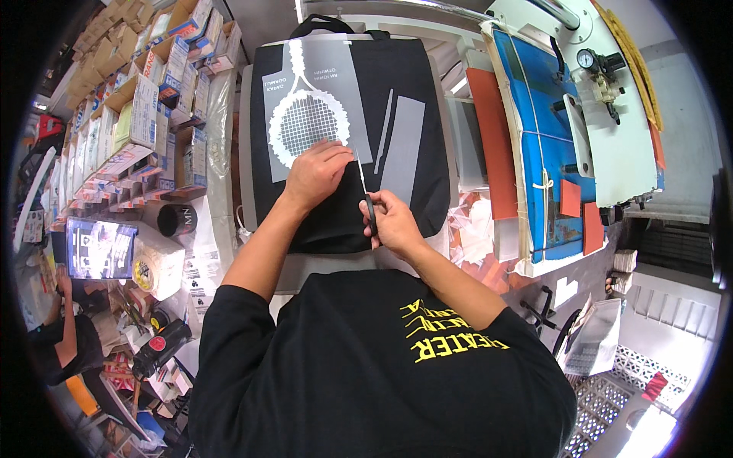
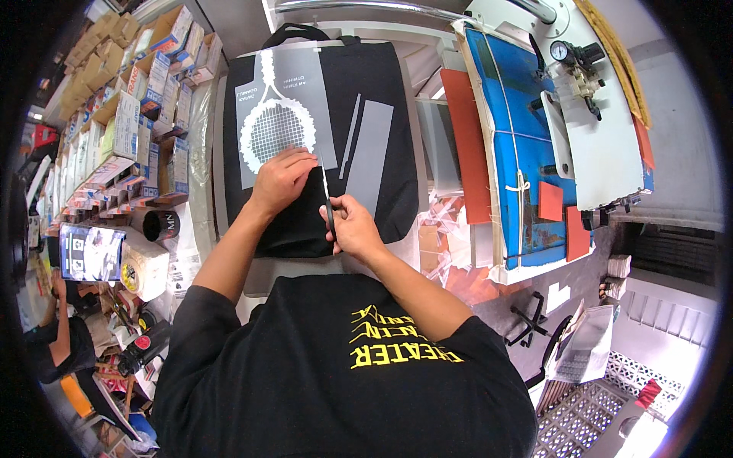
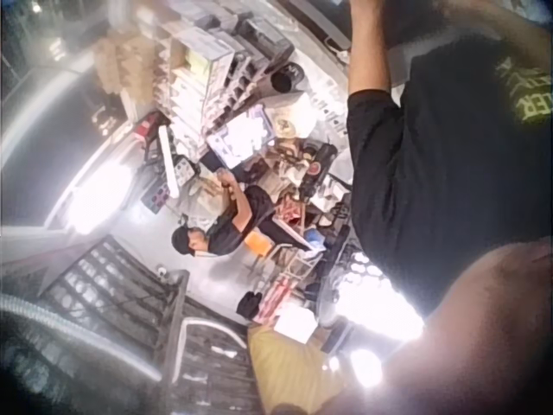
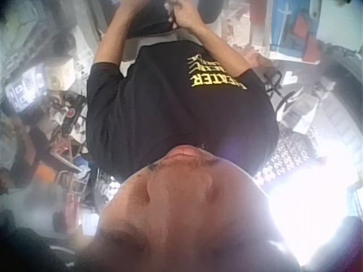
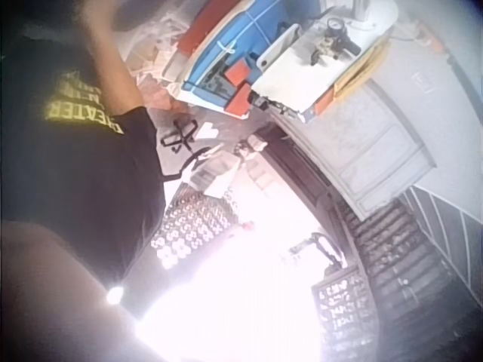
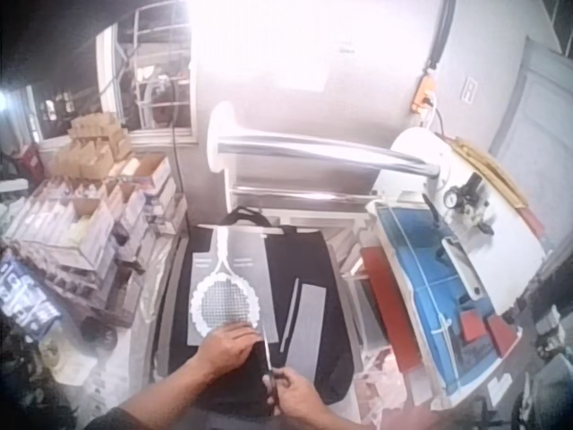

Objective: The person cuts a stencil with scissors, aligns a black tote bag on a heat press, and positions the stencil and a floral border on the bag.

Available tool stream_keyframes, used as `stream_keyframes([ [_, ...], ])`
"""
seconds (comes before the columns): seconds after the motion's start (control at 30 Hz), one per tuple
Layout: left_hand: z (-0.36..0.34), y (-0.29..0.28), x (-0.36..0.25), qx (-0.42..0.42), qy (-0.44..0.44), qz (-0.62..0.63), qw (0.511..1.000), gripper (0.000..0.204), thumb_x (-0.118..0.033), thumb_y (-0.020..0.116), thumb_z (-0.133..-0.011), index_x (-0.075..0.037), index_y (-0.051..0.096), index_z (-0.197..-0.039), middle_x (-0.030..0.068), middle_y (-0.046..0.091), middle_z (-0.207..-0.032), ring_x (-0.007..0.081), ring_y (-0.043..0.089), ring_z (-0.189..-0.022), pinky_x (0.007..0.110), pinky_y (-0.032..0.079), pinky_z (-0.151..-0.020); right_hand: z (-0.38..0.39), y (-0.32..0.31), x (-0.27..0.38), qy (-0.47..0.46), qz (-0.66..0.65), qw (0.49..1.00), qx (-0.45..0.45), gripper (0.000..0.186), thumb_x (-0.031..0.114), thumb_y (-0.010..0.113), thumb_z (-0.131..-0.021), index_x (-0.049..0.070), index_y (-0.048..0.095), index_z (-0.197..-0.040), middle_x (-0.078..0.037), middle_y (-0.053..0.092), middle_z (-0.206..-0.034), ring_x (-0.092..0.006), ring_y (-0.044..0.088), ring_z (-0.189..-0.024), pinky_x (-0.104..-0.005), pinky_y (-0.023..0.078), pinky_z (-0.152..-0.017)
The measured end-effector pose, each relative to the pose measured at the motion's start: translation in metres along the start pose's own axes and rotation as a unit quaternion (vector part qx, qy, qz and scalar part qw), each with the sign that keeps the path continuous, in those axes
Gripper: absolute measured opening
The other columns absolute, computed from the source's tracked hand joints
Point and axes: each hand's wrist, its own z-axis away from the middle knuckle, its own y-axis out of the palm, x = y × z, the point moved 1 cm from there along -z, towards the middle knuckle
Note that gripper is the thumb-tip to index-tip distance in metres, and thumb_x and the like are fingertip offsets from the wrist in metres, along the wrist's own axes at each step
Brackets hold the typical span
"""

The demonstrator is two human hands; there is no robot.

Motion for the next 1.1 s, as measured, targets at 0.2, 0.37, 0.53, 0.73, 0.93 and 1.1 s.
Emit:
stream_keyframes([
  [0.2,-0.001,-0.004,-0.016,0.003,-0.036,0.032,0.999,0.016,-0.001,0.071,-0.081,-0.006,0.072,-0.096,0.0079,0.075,-0.102,0.0281,0.073,-0.096,0.037,0.061,-0.078,-0.008,0.003,0.005,-0.006,-0.023,1.000,-0.012,0.031,0.028,0.067,-0.099,0.003,0.057,-0.115,-0.002,0.058,-0.078,-0.0103,0.060,-0.060,-0.0251,0.047,-0.041],
  [0.37,-0.003,-0.009,-0.029,-0.031,-0.027,0.035,0.999,0.017,0.001,0.070,-0.078,-0.005,0.071,-0.094,0.0081,0.074,-0.098,0.0276,0.073,-0.092,0.037,0.061,-0.075,-0.018,0.004,0.013,-0.017,-0.030,0.999,-0.021,0.031,0.029,0.066,-0.100,0.003,0.057,-0.113,-0.003,0.057,-0.078,-0.0104,0.059,-0.060,-0.0238,0.046,-0.040],
  [0.53,0.001,-0.007,-0.030,-0.052,-0.044,0.044,0.997,0.016,0.001,0.070,-0.078,-0.006,0.071,-0.093,0.0077,0.074,-0.097,0.0275,0.073,-0.091,0.037,0.060,-0.074,-0.017,0.000,0.010,-0.018,-0.015,0.999,-0.025,0.031,0.029,0.067,-0.100,0.003,0.058,-0.113,-0.003,0.057,-0.078,-0.0099,0.059,-0.059,-0.0237,0.044,-0.039],
  [0.73,0.002,-0.016,-0.039,-0.059,-0.048,0.065,0.995,0.013,0.003,0.070,-0.081,-0.002,0.071,-0.093,0.0114,0.074,-0.099,0.0297,0.074,-0.092,0.036,0.060,-0.076,-0.021,0.002,0.018,-0.014,-0.026,0.999,-0.033,0.029,0.027,0.068,-0.099,0.003,0.059,-0.111,-0.002,0.058,-0.076,-0.0093,0.058,-0.057,-0.0239,0.042,-0.038],
  [0.93,0.003,-0.029,-0.049,-0.079,-0.046,0.076,0.993,0.015,0.007,0.070,-0.079,-0.001,0.070,-0.092,0.0123,0.074,-0.098,0.0310,0.073,-0.093,0.037,0.060,-0.079,-0.031,0.001,0.024,-0.024,0.009,0.999,-0.034,0.039,0.028,0.068,-0.098,-0.001,0.057,-0.121,-0.002,0.055,-0.073,-0.0101,0.057,-0.056,-0.0253,0.041,-0.037],
  [1.1,0.007,-0.040,-0.061,-0.093,-0.038,0.077,0.992,0.017,0.008,0.070,-0.078,-0.001,0.070,-0.092,0.0118,0.074,-0.097,0.0311,0.073,-0.097,0.040,0.060,-0.086,-0.057,0.002,0.036,-0.058,0.022,0.997,-0.044,0.037,0.024,0.065,-0.099,-0.004,0.056,-0.122,-0.004,0.058,-0.074,-0.0109,0.057,-0.056,-0.0263,0.041,-0.037],
])
